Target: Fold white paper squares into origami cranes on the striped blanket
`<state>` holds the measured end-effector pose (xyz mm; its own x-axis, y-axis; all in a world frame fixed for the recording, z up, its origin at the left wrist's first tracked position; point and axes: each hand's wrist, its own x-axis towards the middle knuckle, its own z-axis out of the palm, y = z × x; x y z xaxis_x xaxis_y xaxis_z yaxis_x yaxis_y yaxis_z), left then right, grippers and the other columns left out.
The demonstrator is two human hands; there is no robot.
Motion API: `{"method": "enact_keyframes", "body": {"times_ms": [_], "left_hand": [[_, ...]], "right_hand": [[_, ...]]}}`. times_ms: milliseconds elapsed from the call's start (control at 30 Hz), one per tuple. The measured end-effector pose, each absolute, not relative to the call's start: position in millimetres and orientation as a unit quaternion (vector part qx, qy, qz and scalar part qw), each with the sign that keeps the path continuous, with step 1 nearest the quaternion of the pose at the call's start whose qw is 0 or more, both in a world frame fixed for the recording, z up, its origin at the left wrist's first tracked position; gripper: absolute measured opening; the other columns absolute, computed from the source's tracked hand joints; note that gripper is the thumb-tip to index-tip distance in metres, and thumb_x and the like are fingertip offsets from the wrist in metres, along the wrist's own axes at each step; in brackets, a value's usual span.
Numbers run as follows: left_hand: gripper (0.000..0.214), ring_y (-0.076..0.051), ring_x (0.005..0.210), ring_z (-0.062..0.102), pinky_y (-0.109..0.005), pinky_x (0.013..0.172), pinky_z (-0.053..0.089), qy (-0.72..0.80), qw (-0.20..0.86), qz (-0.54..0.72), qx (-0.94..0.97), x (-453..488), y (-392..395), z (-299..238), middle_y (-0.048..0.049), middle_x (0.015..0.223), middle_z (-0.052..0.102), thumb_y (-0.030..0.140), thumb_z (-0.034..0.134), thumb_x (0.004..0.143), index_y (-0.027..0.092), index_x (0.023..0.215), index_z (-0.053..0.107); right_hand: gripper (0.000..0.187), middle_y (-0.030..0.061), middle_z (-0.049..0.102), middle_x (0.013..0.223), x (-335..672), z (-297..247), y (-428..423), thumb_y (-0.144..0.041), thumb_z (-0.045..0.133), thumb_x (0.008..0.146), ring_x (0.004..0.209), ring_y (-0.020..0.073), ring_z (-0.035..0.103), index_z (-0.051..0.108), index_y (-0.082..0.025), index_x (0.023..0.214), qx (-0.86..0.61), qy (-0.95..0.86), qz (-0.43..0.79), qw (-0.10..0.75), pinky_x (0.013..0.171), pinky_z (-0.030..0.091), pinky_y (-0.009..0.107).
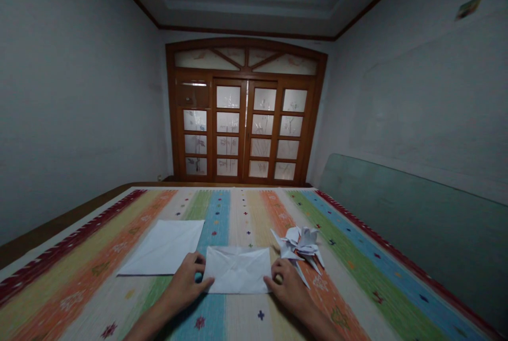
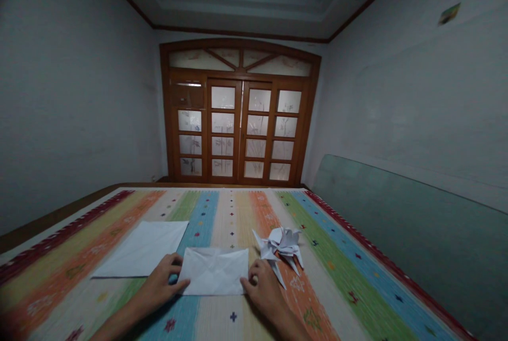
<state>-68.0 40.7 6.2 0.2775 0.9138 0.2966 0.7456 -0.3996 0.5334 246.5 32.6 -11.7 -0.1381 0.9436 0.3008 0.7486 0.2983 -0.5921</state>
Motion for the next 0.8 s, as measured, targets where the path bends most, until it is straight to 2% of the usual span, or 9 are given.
{"method": "enact_keyframes", "body": {"times_ms": [167, 300, 367, 400, 467, 533, 667, 800], "left_hand": [[0.013, -0.030, 0.101, 0.061, -0.042, 0.094, 0.050, 0.546, 0.098, 0.270, 0.787, -63.9, 37.2, 4.3, -0.0105, 0.101, 0.066, 0.026, 0.073, 0.079, 0.019, 0.069, 0.072], [0.015, -0.029, 0.100, 0.060, -0.043, 0.094, 0.051, 0.547, 0.068, 0.269, 0.790, -59.9, 31.7, 3.8, -0.0093, 0.101, 0.064, 0.026, 0.066, 0.084, 0.020, 0.070, 0.064], [0.005, -0.030, 0.103, 0.060, -0.045, 0.095, 0.051, 0.554, 0.057, 0.267, 0.787, -59.5, 30.5, 1.3, -0.0099, 0.104, 0.064, 0.024, 0.064, 0.084, 0.020, 0.082, 0.065], [0.009, -0.031, 0.105, 0.060, -0.046, 0.097, 0.051, 0.558, 0.048, 0.270, 0.783, -60.0, 30.9, -1.0, -0.0110, 0.108, 0.064, 0.023, 0.064, 0.083, 0.019, 0.091, 0.065], [0.034, -0.034, 0.119, 0.057, -0.050, 0.105, 0.048, 0.549, 0.017, 0.283, 0.786, -62.1, 33.2, -7.8, -0.0150, 0.123, 0.062, 0.019, 0.065, 0.081, 0.016, 0.115, 0.062], [0.047, -0.034, 0.131, 0.051, -0.053, 0.111, 0.044, 0.519, -0.022, 0.295, 0.802, -64.0, 35.9, -15.6, -0.0158, 0.139, 0.057, 0.016, 0.061, 0.085, 0.018, 0.131, 0.057], [0.039, -0.032, 0.143, 0.043, -0.054, 0.113, 0.045, 0.405, -0.036, 0.236, 0.883, -59.7, 32.5, -23.0, -0.0026, 0.148, 0.057, 0.017, 0.052, 0.098, 0.034, 0.132, 0.061], [0.054, -0.033, 0.148, 0.035, -0.057, 0.115, 0.042, 0.352, -0.002, 0.180, 0.919, -47.3, 17.8, -17.2, 0.0012, 0.161, 0.040, 0.029, 0.057, 0.101, 0.040, 0.151, 0.040]], "right_hand": [[0.018, 0.0077, 0.068, 0.087, 245.1, -11.4, 28.6, -0.022, 0.067, 0.083, 0.091, 0.0252, 0.064, 0.063, -0.018, 0.065, -0.590, -0.733, 0.128, 0.314, 0.085, 0.049, 0.033], [0.012, 0.0075, 0.068, 0.087, 243.6, -10.9, 26.2, -0.019, 0.066, 0.082, 0.090, 0.0255, 0.063, 0.063, -0.019, 0.071, -0.590, -0.738, 0.107, 0.310, 0.083, 0.048, 0.033], [0.008, 0.0070, 0.067, 0.087, 243.4, -12.1, 26.0, -0.017, 0.065, 0.081, 0.088, 0.0253, 0.062, 0.062, -0.019, 0.074, -0.587, -0.741, 0.094, 0.313, 0.081, 0.048, 0.033], [0.007, 0.0067, 0.067, 0.086, 243.4, -12.8, 25.8, -0.016, 0.065, 0.080, 0.087, 0.0251, 0.062, 0.061, -0.020, 0.075, -0.586, -0.741, 0.089, 0.316, 0.080, 0.048, 0.033], [0.005, 0.0065, 0.066, 0.087, 243.2, -13.7, 25.0, -0.016, 0.064, 0.080, 0.087, 0.0254, 0.061, 0.061, -0.020, 0.081, -0.583, -0.742, 0.078, 0.322, 0.079, 0.049, 0.033], [0.012, 0.0084, 0.066, 0.095, 242.0, -13.6, 22.7, -0.015, 0.063, 0.080, 0.093, 0.0273, 0.062, 0.063, -0.020, 0.092, -0.574, -0.748, 0.057, 0.327, 0.085, 0.050, 0.037], [0.033, 0.0134, 0.064, 0.122, 235.7, -10.7, 14.1, -0.008, 0.056, 0.084, 0.118, 0.0313, 0.058, 0.065, -0.020, 0.113, -0.535, -0.786, 0.006, 0.310, 0.103, 0.047, 0.046], [0.041, 0.0149, 0.058, 0.142, 229.8, -6.5, 4.0, -0.012, 0.056, 0.090, 0.132, 0.0300, 0.054, 0.063, -0.020, 0.130, -0.467, -0.847, 0.043, 0.250, 0.112, 0.044, 0.045]]}}
